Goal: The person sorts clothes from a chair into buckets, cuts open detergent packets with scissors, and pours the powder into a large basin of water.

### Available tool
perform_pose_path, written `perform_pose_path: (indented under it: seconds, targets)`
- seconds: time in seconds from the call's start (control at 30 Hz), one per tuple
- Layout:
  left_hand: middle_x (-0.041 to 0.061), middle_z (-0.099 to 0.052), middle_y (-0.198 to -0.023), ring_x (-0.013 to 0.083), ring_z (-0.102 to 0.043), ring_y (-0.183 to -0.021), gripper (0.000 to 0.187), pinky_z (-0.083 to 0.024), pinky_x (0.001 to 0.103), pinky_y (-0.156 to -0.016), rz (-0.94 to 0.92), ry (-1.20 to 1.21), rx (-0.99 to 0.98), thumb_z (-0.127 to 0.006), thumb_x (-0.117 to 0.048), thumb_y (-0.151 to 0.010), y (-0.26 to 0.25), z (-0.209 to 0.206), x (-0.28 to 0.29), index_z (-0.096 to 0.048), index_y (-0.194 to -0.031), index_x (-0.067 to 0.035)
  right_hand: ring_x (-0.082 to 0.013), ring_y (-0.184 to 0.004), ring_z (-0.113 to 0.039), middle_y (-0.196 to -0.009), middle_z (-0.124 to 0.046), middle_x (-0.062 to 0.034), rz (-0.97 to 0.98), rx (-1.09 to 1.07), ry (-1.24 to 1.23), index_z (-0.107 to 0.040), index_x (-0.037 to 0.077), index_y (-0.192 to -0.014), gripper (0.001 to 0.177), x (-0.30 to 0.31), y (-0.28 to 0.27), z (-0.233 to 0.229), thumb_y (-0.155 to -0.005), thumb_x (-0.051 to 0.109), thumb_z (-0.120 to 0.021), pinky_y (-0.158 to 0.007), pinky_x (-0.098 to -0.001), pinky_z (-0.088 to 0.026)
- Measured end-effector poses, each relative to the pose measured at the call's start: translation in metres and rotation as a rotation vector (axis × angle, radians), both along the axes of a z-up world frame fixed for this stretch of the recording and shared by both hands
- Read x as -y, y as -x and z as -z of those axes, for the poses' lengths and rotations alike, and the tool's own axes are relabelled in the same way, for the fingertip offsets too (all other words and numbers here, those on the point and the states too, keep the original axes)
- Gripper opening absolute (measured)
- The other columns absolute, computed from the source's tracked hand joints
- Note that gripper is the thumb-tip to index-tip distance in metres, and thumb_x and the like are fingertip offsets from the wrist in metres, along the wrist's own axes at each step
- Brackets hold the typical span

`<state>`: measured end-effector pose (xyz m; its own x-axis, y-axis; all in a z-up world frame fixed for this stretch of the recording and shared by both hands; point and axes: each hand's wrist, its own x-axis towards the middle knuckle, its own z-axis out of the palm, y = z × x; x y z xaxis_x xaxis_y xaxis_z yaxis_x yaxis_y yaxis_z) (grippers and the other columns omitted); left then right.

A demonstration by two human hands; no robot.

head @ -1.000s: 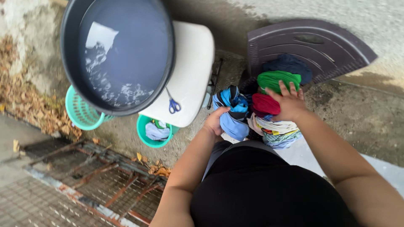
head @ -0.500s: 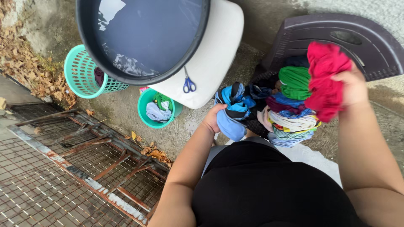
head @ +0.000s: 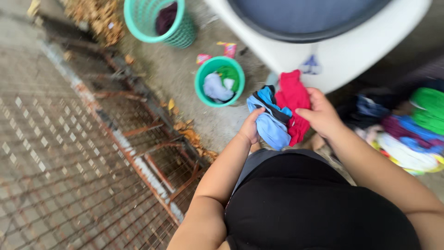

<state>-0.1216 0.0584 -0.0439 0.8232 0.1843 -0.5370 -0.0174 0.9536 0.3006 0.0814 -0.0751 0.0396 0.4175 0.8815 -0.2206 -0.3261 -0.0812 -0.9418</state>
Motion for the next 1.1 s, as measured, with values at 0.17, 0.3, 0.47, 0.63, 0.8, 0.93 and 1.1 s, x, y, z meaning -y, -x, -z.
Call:
perform_pose_path:
  seconds: [0.17,0.3,0.47,0.63,0.8,0.93,1.1]
  targets:
    - [0.019,-0.071,-0.121,0.0341,-0.069,-0.11,0.055,-0.053,0.048,-0.103,-0.199,-0.257,-0.135,-0.07,-0.032,-0.092,0.078,0.03,-0.08,-0.058,-0.134,0.001,-0.0242,-0.133,-0.057,-0.14,-0.059,-0.0156,-0.185,0.332,-0.092,-0.042,0.001,-0.142,0.061,-0.122,0.087,0.042,-0.086,-0.004,-0.067,-0.114,-0.0371,-0.043]
    - [0.021,-0.063,-0.126,0.0344,-0.064,-0.112,0.071,-0.053,0.048,-0.099,-0.355,-0.548,-0.233,-0.078,-0.03,-0.085,0.096,0.032,-0.145,-0.051,-0.142,0.002,-0.0259,-0.132,-0.062,-0.137,-0.063,-0.0164,-0.203,0.616,0.075,-0.046,0.004,-0.144,0.061,-0.19,0.117,0.053,-0.088,0.007,-0.07,-0.112,-0.0349,-0.046]
    - [0.017,-0.041,-0.152,0.0325,-0.051,-0.133,0.103,-0.044,0.048,-0.11,-0.394,-0.565,-0.667,-0.082,-0.044,-0.084,0.089,0.084,-0.231,-0.017,-0.155,-0.007,-0.0493,-0.137,-0.044,-0.15,-0.043,-0.0381,-0.217,1.257,0.112,-0.041,-0.001,-0.157,0.082,-0.229,0.107,0.085,-0.092,0.024,-0.082,-0.113,-0.0506,-0.037]
    - [0.015,-0.061,-0.142,0.0306,-0.057,-0.122,0.084,-0.04,0.049,-0.099,-0.155,-0.529,-0.527,-0.061,-0.067,-0.089,0.076,0.119,-0.203,-0.054,-0.149,-0.008,-0.0395,-0.137,-0.053,-0.15,-0.052,-0.0268,-0.202,0.911,0.361,-0.042,0.01,-0.159,0.078,-0.165,0.094,0.078,-0.091,0.029,-0.074,-0.112,-0.0428,-0.042]
    - [0.006,-0.062,-0.137,0.0221,-0.061,-0.116,0.073,-0.043,0.048,-0.089,0.349,-0.354,-0.42,-0.056,-0.067,-0.088,0.028,0.092,-0.106,-0.052,-0.146,-0.023,-0.029,-0.13,-0.057,-0.144,-0.059,-0.0182,-0.083,0.623,0.504,-0.05,0.013,-0.152,0.068,-0.077,0.079,0.116,-0.089,0.02,-0.074,-0.103,-0.0379,-0.046]
    - [0.005,-0.061,-0.141,0.0215,-0.059,-0.122,0.071,-0.042,0.047,-0.097,0.561,-0.495,-0.302,-0.06,-0.063,-0.09,-0.012,0.051,-0.05,-0.049,-0.148,-0.023,-0.0201,-0.126,-0.062,-0.138,-0.065,-0.0149,0.05,0.414,0.456,-0.056,0.006,-0.146,0.058,0.012,0.055,0.142,-0.091,0.01,-0.072,-0.103,-0.0322,-0.048]
    - [0.003,-0.06,-0.144,0.0198,-0.058,-0.126,0.063,-0.042,0.045,-0.099,0.713,-0.662,-0.122,-0.06,-0.056,-0.092,-0.067,0.025,-0.021,-0.053,-0.146,-0.023,-0.0193,-0.119,-0.063,-0.133,-0.067,-0.0117,0.466,0.227,0.519,-0.059,0.006,-0.142,0.054,0.12,0.025,0.151,-0.089,0.008,-0.069,-0.096,-0.0317,-0.051]
